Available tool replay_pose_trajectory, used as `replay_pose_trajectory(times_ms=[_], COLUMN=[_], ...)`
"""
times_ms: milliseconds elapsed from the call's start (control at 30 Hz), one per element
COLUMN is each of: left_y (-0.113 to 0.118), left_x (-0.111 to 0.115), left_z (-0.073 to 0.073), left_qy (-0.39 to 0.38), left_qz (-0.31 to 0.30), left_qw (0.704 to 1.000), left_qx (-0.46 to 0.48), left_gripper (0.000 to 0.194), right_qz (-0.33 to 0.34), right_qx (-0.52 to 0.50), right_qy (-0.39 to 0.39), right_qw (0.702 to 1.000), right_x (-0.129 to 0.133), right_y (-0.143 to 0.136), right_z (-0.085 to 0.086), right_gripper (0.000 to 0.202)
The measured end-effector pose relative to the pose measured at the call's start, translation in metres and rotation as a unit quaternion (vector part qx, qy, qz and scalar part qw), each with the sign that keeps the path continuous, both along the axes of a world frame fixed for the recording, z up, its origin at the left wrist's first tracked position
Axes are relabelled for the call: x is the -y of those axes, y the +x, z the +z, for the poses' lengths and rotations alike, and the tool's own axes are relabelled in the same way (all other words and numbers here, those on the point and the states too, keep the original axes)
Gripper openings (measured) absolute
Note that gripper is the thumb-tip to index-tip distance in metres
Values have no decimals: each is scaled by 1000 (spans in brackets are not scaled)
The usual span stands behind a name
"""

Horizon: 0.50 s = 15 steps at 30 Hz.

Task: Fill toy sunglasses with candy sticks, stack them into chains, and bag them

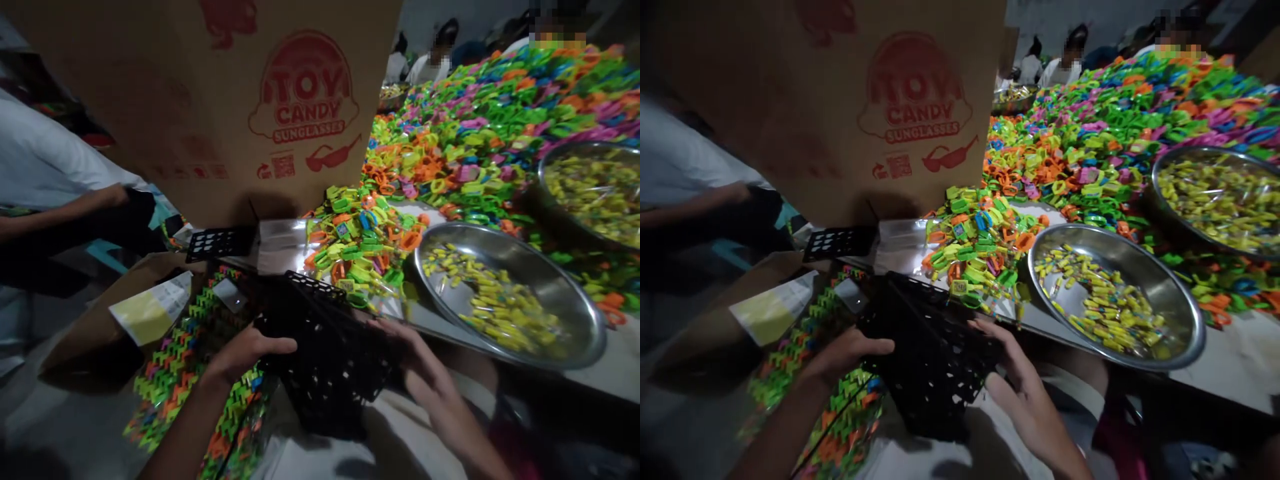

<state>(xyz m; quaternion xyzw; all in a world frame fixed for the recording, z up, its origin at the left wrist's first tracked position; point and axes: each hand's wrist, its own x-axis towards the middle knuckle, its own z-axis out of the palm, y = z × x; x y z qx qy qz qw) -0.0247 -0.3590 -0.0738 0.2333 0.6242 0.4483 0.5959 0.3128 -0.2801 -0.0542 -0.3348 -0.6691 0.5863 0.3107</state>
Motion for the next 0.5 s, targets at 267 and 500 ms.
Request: replay_pose_trajectory(times_ms=[267, 500], left_y=[18, 32], left_x=[-8, -3], left_z=[-34, -45], left_qy=[-17, -13], left_qz=[-164, -101], left_qw=[986, 993], left_qx=[-8, 62], left_gripper=[47, 35], right_qz=[15, 28], right_qx=[231, 155], right_qy=[150, 75], right_qw=[961, 985], right_x=[3, -8], right_y=[-2, -6], right_z=[17, 2], right_gripper=[41, 23])
